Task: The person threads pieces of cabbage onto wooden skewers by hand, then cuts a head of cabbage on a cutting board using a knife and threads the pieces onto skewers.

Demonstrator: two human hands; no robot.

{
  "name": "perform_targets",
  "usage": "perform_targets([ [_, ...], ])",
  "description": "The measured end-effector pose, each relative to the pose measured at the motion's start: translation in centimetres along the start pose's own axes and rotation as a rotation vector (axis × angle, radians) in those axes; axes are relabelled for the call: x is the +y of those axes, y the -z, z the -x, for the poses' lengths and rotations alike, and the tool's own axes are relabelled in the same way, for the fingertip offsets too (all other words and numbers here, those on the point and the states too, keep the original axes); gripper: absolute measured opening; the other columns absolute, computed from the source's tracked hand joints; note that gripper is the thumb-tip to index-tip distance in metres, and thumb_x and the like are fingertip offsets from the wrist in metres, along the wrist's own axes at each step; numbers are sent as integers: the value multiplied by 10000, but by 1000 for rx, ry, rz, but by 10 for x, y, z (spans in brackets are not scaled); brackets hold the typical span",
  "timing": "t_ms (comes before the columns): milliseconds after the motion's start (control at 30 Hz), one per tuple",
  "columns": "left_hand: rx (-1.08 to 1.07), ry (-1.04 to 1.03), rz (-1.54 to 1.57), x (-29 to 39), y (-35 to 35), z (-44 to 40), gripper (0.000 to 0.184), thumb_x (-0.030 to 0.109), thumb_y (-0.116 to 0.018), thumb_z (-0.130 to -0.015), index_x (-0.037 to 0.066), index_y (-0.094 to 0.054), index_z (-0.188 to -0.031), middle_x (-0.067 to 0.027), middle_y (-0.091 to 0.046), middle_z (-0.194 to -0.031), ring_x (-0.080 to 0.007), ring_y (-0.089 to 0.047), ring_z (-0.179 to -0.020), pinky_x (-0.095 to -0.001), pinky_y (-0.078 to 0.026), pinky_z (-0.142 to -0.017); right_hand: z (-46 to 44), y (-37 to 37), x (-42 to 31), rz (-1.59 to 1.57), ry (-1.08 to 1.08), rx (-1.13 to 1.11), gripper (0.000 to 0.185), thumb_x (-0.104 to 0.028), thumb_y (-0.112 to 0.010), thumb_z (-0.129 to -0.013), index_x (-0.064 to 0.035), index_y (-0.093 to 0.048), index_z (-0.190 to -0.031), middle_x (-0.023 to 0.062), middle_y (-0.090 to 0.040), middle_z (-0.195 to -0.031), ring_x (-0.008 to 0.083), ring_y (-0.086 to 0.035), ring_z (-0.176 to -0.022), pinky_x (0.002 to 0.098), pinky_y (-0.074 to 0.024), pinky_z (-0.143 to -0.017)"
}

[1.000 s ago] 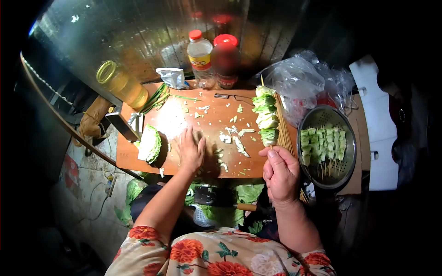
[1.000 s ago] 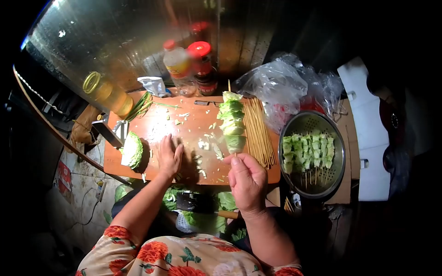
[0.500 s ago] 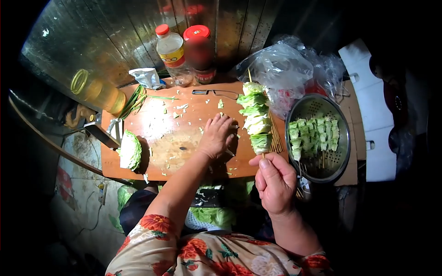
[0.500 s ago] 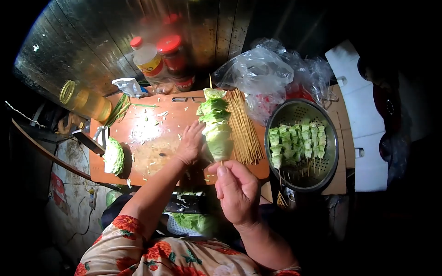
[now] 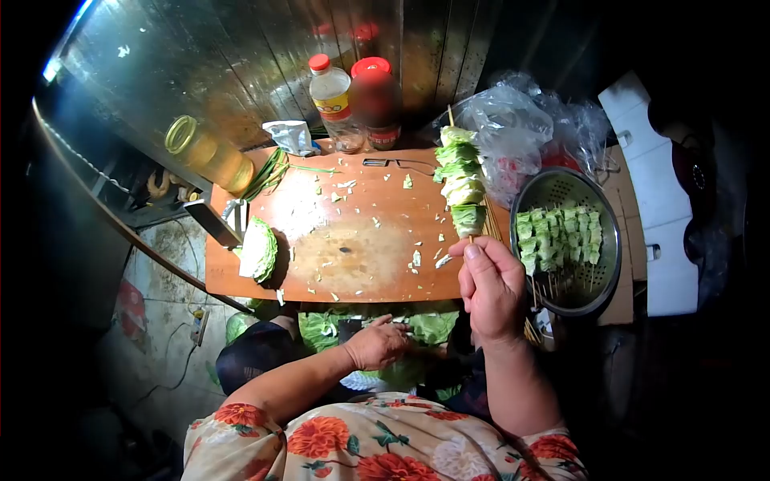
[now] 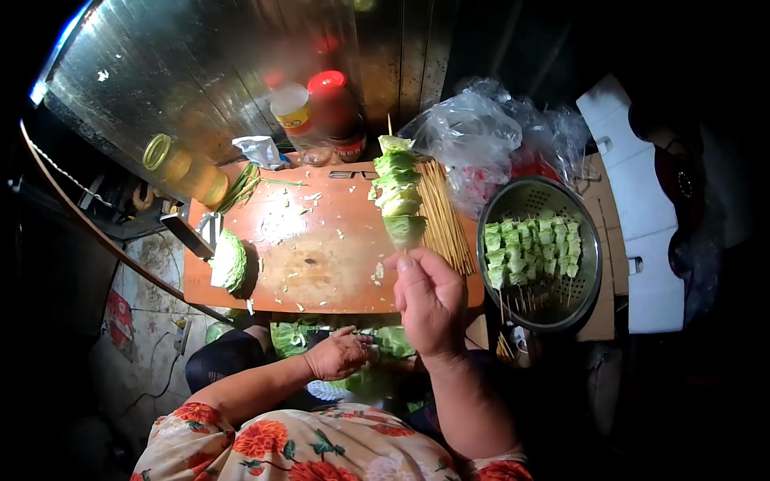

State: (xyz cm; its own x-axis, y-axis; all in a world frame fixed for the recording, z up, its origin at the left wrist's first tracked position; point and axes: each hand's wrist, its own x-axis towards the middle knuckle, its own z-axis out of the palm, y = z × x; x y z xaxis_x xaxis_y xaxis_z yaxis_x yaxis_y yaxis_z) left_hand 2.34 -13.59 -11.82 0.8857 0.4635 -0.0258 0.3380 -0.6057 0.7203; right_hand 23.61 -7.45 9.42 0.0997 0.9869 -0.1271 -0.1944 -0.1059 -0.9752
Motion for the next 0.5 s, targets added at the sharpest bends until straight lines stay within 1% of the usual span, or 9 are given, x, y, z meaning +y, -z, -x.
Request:
perform_targets([
  [100, 150, 293, 139, 31, 55, -3, 279, 122, -643, -808, 140, -642, -1087, -88, -645, -973, -261, -596, -1047, -429, -438, -960, -8, 3, 13, 64, 0, -30, 211, -156, -513, -948, 7, -630, -878, -39, -472, -571, 30, -414, -507, 200, -328, -468],
  [167, 479, 358, 81, 40, 85, 9, 277, 80, -655, -808, 98, -636, -1084, -129, -654, -945, -279, -632, -881, -359, -534, -729, -15, 2, 27, 232, -39, -65, 211, -154, -533, -929, -6, -642, -825, -49, -470, -556, 30, -426, -508, 207, -338, -473],
  [233, 751, 663, 88, 37, 121, 25, 288, 19, -619, -813, 76, -616, -1095, -119, -640, -1012, -205, -621, -951, -314, -510, -797, -24, 2, 45, 298, -33, -90, 209, -164, -564, -895, -6, -644, -784, -18, -500, -546, 49, -455, -514, 237, -381, -492],
  [300, 1141, 691, 49, -24, 132, 61, 291, 23, -636, -790, 28, -603, -1080, -125, -618, -1013, -189, -598, -937, -292, -493, -788, -35, 5, 70, 460, -28, -118, 173, -132, -539, -909, -10, -643, -847, -36, -516, -605, 24, -460, -528, 193, -346, -485],
  [333, 1234, 877, 180, -54, 140, 86, 297, 45, -661, -762, 10, -608, -1053, -147, -605, -1036, -220, -593, -979, -313, -482, -831, -41, 8, 86, 569, -23, -82, 174, -157, -567, -877, -8, -644, -831, -5, -571, -631, 57, -521, -558, 222, -407, -523],
  [367, 1251, 975, -332, -58, 152, 105, 316, 69, -660, -753, 12, -612, -1060, -163, -599, -1077, -262, -585, -1020, -354, -466, -876, -46, 11, 98, 573, -21, -90, 174, -157, -567, -877, -8, -644, -831, -5, -571, -631, 57, -521, -558, 222, -407, -523],
  [400, 1247, 1184, -159, -52, 170, 114, 345, 113, -652, -733, 2, -624, -1059, -223, -591, -1123, -345, -568, -1049, -406, -448, -931, -49, 14, 108, 726, 11, -51, 180, -172, -575, -864, -9, -644, -829, 15, -598, -652, 85, -551, -578, 246, -434, -550],
  [433, 1325, 1199, -139, -72, 167, 129, 336, 101, -659, -747, -12, -621, -1061, -166, -618, -1039, -264, -586, -995, -382, -454, -883, -54, 17, 119, 878, 46, -10, 189, -187, -584, -851, -10, -644, -827, 35, -625, -673, 112, -581, -599, 270, -461, -576],
  [500, 1301, 1370, -4, -102, 161, 149, 324, 137, -650, -783, -11, -624, -1070, -126, -633, -950, -228, -606, -916, -328, -468, -830, -61, 27, 132, 962, 57, -6, 207, -221, -569, -847, -29, -647, -842, 87, -661, -728, 211, -636, -668, 337, -495, -643],
])
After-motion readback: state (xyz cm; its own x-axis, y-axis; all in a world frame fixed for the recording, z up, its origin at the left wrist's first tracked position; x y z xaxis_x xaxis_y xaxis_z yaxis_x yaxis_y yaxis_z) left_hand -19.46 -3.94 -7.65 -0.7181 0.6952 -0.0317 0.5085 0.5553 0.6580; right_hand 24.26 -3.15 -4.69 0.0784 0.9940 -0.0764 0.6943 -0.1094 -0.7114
